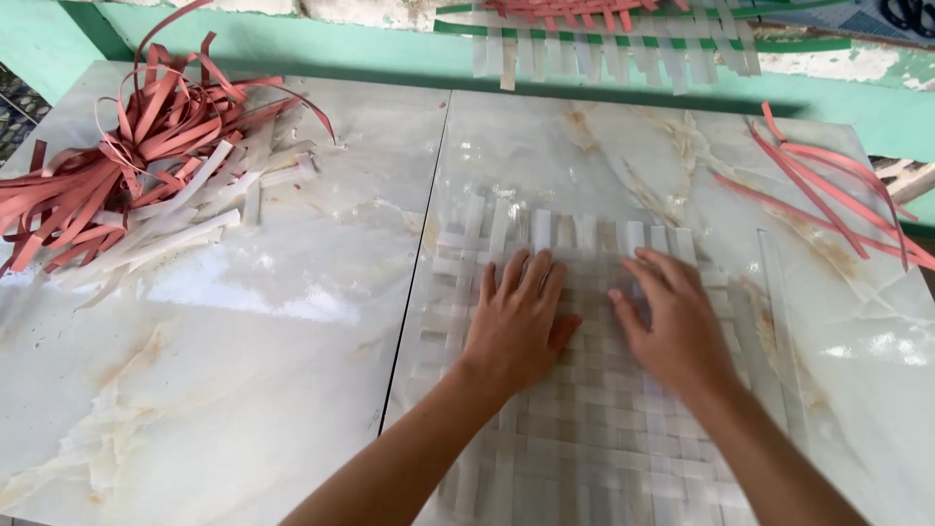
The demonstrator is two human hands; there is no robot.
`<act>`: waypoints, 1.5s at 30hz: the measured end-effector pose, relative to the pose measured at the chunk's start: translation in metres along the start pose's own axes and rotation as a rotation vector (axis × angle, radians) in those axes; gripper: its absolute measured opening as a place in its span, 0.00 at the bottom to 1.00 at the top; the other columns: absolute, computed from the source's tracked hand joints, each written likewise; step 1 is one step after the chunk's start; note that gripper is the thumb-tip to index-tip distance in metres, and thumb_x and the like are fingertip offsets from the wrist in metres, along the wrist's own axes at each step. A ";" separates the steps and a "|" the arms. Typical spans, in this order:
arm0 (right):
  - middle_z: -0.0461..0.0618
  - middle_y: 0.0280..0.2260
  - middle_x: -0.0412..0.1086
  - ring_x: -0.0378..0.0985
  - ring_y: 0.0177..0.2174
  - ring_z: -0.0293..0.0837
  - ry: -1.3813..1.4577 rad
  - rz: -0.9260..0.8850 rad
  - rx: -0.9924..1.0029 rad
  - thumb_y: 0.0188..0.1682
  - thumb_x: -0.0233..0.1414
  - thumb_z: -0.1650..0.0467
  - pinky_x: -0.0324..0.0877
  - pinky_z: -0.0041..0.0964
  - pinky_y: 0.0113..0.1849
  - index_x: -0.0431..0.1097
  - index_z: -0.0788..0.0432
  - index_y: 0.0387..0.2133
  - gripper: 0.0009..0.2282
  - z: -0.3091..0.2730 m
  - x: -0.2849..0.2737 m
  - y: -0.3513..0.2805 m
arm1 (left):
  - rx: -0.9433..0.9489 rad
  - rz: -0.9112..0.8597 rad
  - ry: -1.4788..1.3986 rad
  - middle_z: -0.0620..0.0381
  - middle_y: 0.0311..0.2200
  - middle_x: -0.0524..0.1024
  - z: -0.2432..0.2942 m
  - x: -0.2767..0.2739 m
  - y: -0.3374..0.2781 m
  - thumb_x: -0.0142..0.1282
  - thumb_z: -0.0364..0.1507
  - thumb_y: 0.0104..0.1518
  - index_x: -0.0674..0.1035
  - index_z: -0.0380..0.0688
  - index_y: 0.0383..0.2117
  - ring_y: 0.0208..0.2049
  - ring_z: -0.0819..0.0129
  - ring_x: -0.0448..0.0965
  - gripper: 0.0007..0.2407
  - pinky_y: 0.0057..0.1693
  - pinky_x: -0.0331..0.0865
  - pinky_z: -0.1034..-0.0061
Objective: Weaving thin plastic strips into a rectangular mat on a table.
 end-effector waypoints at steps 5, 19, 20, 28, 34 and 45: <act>0.57 0.57 0.59 0.57 0.59 0.59 -0.050 -0.086 0.123 0.53 0.44 0.61 0.56 0.59 0.56 0.63 0.59 0.56 0.21 -0.004 0.009 -0.005 | -0.034 -0.069 -0.076 0.44 0.61 0.60 0.001 -0.007 -0.005 0.36 0.42 0.62 0.64 0.42 0.60 0.65 0.46 0.53 0.23 0.65 0.43 0.42; 0.53 0.61 0.53 0.50 0.61 0.55 -0.206 -0.126 0.132 0.53 0.38 0.56 0.46 0.58 0.57 0.59 0.50 0.60 0.24 0.010 0.028 -0.008 | -0.011 -0.163 0.094 0.48 0.64 0.55 0.003 -0.005 0.000 0.32 0.42 0.57 0.60 0.42 0.63 0.64 0.51 0.50 0.28 0.61 0.47 0.46; 0.53 0.61 0.52 0.50 0.61 0.55 -0.201 -0.126 0.135 0.53 0.38 0.56 0.45 0.60 0.56 0.58 0.49 0.61 0.24 0.011 0.028 -0.008 | -0.008 -0.148 0.093 0.48 0.63 0.56 0.004 -0.005 0.001 0.32 0.42 0.56 0.60 0.42 0.63 0.63 0.50 0.52 0.28 0.60 0.49 0.46; 0.55 0.62 0.51 0.50 0.62 0.56 -0.188 -0.125 0.152 0.52 0.39 0.56 0.43 0.62 0.56 0.59 0.49 0.60 0.24 0.010 0.026 -0.008 | 0.019 -0.069 0.045 0.49 0.61 0.57 0.006 -0.007 -0.001 0.34 0.40 0.55 0.57 0.42 0.65 0.62 0.47 0.53 0.29 0.59 0.50 0.42; 0.58 0.63 0.48 0.46 0.63 0.57 -0.186 -0.154 0.157 0.53 0.37 0.56 0.41 0.63 0.56 0.55 0.49 0.63 0.25 0.012 0.030 -0.007 | 0.034 -0.075 0.042 0.48 0.63 0.56 0.006 -0.008 -0.001 0.32 0.40 0.55 0.58 0.40 0.65 0.62 0.48 0.52 0.29 0.59 0.47 0.43; 0.57 0.61 0.52 0.50 0.61 0.57 -0.128 -0.021 0.130 0.49 0.45 0.58 0.46 0.63 0.53 0.59 0.53 0.60 0.25 0.003 0.016 -0.012 | -0.016 -0.014 -0.048 0.47 0.57 0.62 0.003 -0.013 -0.002 0.41 0.40 0.53 0.61 0.40 0.62 0.59 0.48 0.58 0.29 0.59 0.51 0.43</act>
Point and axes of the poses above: each hand's wrist, its own y-axis towards the middle knuckle, its own x-axis out of the palm, z = x × y, the point moved 7 cm from there along y, towards the middle knuckle
